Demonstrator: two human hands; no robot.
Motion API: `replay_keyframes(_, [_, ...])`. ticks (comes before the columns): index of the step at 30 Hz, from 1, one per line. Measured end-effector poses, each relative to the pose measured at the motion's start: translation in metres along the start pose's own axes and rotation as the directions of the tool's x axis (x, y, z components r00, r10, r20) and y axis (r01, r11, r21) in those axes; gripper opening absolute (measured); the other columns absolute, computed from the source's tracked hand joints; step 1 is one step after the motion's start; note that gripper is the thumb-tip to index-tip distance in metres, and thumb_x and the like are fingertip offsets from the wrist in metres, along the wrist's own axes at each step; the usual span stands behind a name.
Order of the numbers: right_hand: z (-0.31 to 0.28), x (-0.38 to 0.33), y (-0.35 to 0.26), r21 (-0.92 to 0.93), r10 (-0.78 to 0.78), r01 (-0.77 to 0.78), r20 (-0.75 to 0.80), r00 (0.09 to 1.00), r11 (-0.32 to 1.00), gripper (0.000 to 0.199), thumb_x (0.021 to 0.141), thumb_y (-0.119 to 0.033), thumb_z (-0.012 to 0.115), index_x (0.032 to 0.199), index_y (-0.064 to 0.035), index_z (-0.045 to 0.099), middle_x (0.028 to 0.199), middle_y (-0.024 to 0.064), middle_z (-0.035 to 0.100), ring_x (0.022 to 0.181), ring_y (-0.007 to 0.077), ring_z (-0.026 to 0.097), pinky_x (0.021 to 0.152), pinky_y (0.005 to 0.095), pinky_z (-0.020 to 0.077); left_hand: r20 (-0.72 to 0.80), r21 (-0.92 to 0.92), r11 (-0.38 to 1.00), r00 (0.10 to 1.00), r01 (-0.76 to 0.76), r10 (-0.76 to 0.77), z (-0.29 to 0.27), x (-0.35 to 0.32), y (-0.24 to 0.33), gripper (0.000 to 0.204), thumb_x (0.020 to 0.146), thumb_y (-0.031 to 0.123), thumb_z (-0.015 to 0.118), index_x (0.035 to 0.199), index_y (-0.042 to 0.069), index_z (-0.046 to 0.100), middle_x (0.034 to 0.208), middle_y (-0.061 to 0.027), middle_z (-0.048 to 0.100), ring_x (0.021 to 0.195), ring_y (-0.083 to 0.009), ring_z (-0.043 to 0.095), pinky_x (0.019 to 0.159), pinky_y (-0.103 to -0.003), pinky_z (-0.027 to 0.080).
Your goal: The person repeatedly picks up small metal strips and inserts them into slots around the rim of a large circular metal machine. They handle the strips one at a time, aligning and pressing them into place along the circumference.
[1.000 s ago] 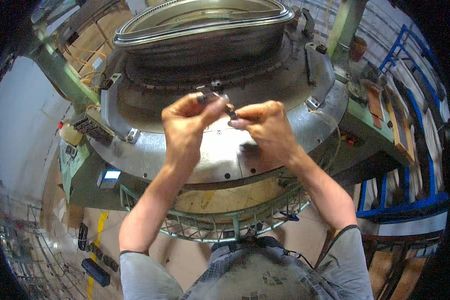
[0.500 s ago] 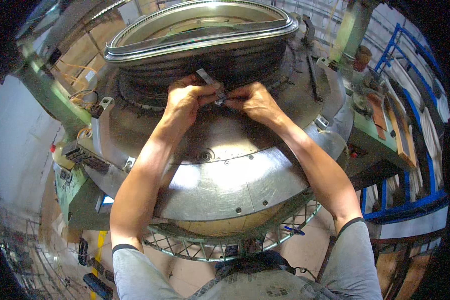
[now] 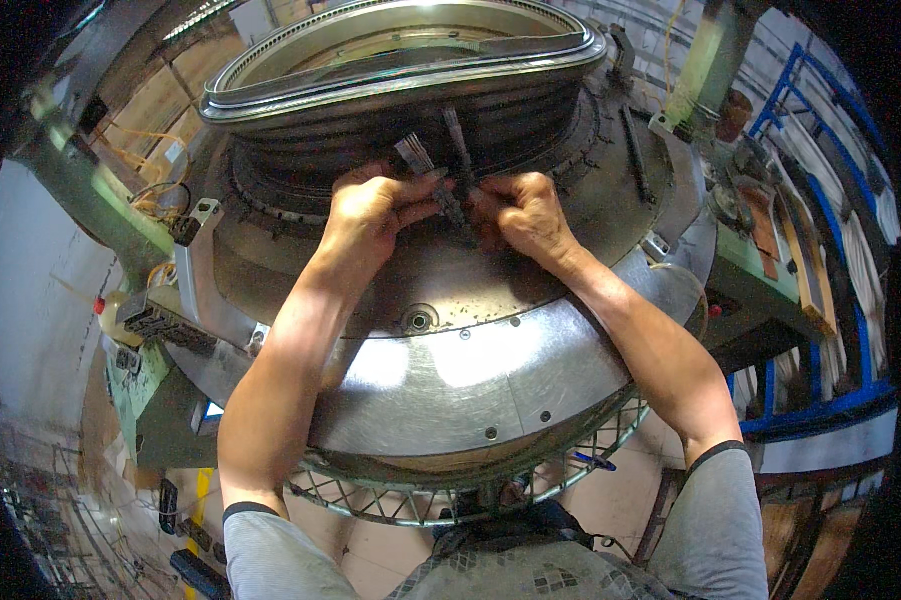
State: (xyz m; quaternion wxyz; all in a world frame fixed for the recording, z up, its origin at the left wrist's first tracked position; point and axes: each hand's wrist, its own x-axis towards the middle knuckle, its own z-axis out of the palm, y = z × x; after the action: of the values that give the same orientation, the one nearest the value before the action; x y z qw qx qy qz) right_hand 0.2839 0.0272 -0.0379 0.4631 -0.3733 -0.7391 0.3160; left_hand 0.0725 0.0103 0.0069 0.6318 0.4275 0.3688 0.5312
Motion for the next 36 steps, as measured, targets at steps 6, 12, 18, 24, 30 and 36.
replay_keyframes(6, [0.0,0.002,0.004,-0.188,-0.096,0.086,-0.045,0.994,0.978,0.02,0.094,-0.013,0.068,0.082,0.0021,0.072,0.063,0.0057,0.067,0.049,0.0102,0.058,0.045,0.0286,0.0449,-0.055,0.091,0.975,0.977,-0.202,0.208,0.008,-0.002,0.003,0.018,0.081,-0.006,0.072,0.098,0.0,0.069,0.092,-0.0099,0.074,0.082,-0.0192,0.073,0.073,-0.032,0.06])
replay_keyframes(12, [0.002,0.004,0.005,-0.223,-0.109,0.095,-0.052,0.993,0.97,0.022,0.094,-0.014,0.069,0.081,0.0024,0.071,0.062,0.0066,0.066,0.049,0.0105,0.059,0.045,0.0292,0.0453,-0.017,0.172,0.937,0.95,-0.305,0.313,0.005,-0.004,0.01,0.015,0.081,-0.009,0.071,0.094,-0.001,0.071,0.089,-0.0083,0.073,0.077,-0.016,0.071,0.071,-0.03,0.06])
replay_keyframes(18, [0.002,0.005,0.007,-0.232,-0.125,0.109,-0.054,0.991,0.967,0.023,0.095,-0.015,0.069,0.081,0.0025,0.072,0.063,0.0074,0.068,0.05,0.0105,0.06,0.045,0.0291,0.0459,0.007,0.195,0.892,0.91,-0.408,0.415,0.006,-0.001,0.011,0.014,0.082,-0.01,0.071,0.091,0.001,0.072,0.088,-0.0053,0.073,0.077,-0.0131,0.069,0.073,-0.028,0.058])
replay_keyframes(24, [0.002,0.004,0.007,-0.266,-0.137,0.115,-0.065,0.988,0.957,0.022,0.094,-0.015,0.069,0.08,0.0023,0.072,0.061,0.0076,0.067,0.049,0.0106,0.06,0.045,0.029,0.0461,0.248,0.689,0.293,0.596,-0.663,0.764,0.007,-0.002,0.012,0.02,0.077,-0.012,0.065,0.094,-0.001,0.07,0.085,-0.0119,0.071,0.076,-0.0231,0.069,0.072,-0.031,0.055])
replay_keyframes(30, [0.003,0.004,0.003,-0.257,-0.162,0.137,-0.079,0.984,0.957,0.021,0.094,-0.015,0.069,0.081,0.0016,0.072,0.062,0.0087,0.068,0.049,0.012,0.061,0.045,0.0297,0.0463,0.514,0.819,-0.217,0.511,-0.532,0.689,0.009,-0.002,0.0,0.031,0.072,-0.012,0.059,0.097,0.004,0.069,0.108,-0.014,0.071,0.092,-0.0352,0.071,0.077,-0.04,0.059])
replay_keyframes(36, [0.001,0.003,-0.001,-0.288,-0.16,0.131,-0.079,0.984,0.949,0.019,0.093,-0.015,0.07,0.086,0.0014,0.074,0.061,0.0105,0.068,0.05,0.013,0.062,0.047,0.0316,0.0471,0.544,0.813,-0.258,0.522,-0.522,0.657,0.007,0.002,-0.006,0.026,0.074,-0.01,0.058,0.096,0.002,0.066,0.111,-0.0182,0.07,0.09,-0.04,0.069,0.074,-0.045,0.059])
